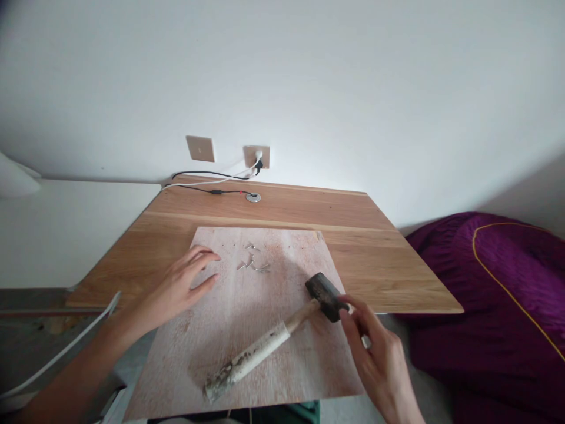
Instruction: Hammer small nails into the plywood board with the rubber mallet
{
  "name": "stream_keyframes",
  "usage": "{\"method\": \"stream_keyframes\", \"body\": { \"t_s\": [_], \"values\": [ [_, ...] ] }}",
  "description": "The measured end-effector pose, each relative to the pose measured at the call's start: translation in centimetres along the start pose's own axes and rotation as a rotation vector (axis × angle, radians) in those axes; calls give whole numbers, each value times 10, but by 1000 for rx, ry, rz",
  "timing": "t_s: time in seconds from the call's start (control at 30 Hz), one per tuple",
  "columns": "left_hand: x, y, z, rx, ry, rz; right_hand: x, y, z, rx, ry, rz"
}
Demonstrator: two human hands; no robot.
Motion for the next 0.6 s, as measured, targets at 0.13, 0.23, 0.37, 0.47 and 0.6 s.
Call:
{"method": "stream_keyframes", "body": {
  "t_s": [0.13,0.23,0.37,0.47,0.6],
  "values": [
    [22,-31,22,156,182,-5,42,37,-18,-98,375,12],
    [34,-40,35,231,211,62,54,42,-21,-89,424,-14],
    [45,-44,45,301,219,127,60,37,-18,-61,423,-40],
    [47,-44,50,325,221,156,65,36,-14,-43,450,-44],
    [51,-47,55,354,239,185,69,39,-7,0,443,-16]
  ]
}}
Point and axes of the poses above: each hand's wrist, its own z-axis towards the middle knuckle, its own x-axis out of the palm, y = z × x, the point moved 9 cm from there along z, towards the middle knuckle, and after that the axes turned 3 degrees about -y, right-handed, at the moved point
